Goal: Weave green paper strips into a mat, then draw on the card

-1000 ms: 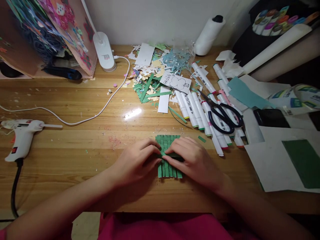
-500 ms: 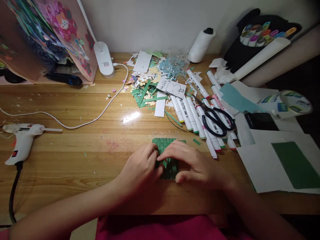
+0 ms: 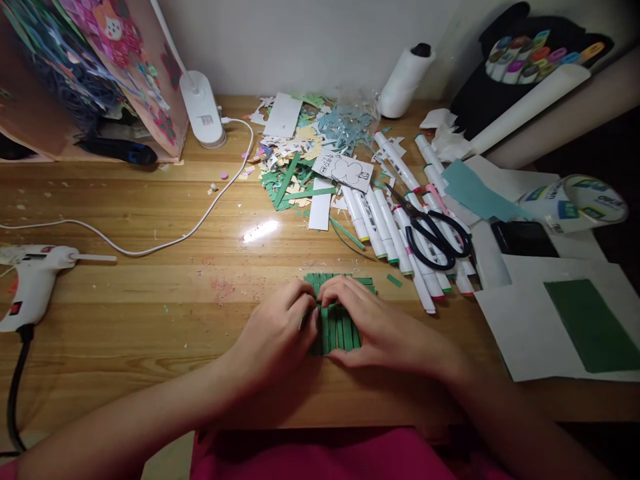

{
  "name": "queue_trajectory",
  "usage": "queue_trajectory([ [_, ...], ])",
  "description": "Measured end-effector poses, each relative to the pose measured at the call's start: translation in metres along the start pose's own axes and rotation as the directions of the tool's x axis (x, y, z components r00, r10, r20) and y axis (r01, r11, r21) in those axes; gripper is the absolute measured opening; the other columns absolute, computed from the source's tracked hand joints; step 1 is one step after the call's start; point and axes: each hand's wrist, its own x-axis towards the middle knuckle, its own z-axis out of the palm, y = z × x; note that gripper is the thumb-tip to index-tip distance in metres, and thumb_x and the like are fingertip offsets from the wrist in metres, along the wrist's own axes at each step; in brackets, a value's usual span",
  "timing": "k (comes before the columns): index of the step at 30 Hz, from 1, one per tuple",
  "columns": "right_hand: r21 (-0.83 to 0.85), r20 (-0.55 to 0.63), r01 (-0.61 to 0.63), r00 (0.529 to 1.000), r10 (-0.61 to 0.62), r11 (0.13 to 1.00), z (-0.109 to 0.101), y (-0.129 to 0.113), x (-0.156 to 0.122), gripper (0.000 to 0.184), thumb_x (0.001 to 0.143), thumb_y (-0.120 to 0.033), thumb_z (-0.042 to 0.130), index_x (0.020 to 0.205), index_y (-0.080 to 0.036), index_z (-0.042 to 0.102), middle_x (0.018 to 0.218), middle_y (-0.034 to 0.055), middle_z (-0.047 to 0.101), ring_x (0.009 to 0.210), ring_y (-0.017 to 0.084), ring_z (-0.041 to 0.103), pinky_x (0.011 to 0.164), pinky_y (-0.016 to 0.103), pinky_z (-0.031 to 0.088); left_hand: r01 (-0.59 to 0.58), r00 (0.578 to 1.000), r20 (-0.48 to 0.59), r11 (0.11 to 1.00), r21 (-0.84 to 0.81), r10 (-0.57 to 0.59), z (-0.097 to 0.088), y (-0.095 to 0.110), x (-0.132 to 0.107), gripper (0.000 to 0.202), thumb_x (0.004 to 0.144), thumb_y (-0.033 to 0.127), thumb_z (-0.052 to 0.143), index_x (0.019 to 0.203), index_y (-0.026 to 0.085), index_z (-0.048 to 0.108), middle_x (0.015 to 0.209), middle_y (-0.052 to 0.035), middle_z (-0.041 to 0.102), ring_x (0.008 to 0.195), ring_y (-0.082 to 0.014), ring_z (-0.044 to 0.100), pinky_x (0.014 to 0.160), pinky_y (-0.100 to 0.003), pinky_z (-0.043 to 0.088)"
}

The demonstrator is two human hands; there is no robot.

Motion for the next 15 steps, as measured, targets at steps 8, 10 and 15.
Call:
queue_trajectory([
  [8, 0.002, 0.001, -0.034, 0.999, 0.034, 0.999, 0.0018, -0.0017, 0.0028, 0.034, 0.073, -0.012, 0.066, 0.101, -0.020, 0.048, 0.107, 0.0081, 0.054, 0.102, 0.023, 0.050, 0.088, 0.038, 0.044, -0.007, 1.000, -0.007, 1.000, -0.002, 0.007, 0.0008, -0.0022, 0.0002, 0.015, 0.091, 0.010, 0.042, 0.087, 0.014, 0.056, 0.091, -0.0101, 0.058, 0.082, -0.0189, 0.056, 0.073, -0.034, 0.051],
  [10, -0.002, 0.000, -0.036, 0.999, 0.036, 0.999, 0.0012, -0.0028, 0.0024, 0.033, 0.073, -0.012, 0.065, 0.101, -0.020, 0.049, 0.108, 0.0082, 0.054, 0.103, 0.024, 0.050, 0.089, 0.038, 0.044, -0.007, 1.000, -0.010, 1.000, -0.004, 0.007, 0.0010, -0.0019, -0.0001, 0.015, 0.091, 0.011, 0.042, 0.087, 0.014, 0.056, 0.091, -0.0102, 0.058, 0.082, -0.0191, 0.056, 0.072, -0.034, 0.051],
  [15, 0.019, -0.024, -0.052, 0.998, 0.053, 0.998, -0.0008, -0.0063, 0.0029, 0.025, 0.078, -0.015, 0.063, 0.099, -0.020, 0.050, 0.105, 0.0071, 0.055, 0.100, 0.022, 0.052, 0.087, 0.035, 0.045, -0.008, 1.000, -0.012, 1.000, -0.013, 0.008, 0.0003, -0.0019, 0.0003, 0.014, 0.090, 0.010, 0.043, 0.086, 0.014, 0.056, 0.090, -0.0097, 0.057, 0.080, -0.0187, 0.056, 0.071, -0.033, 0.050],
])
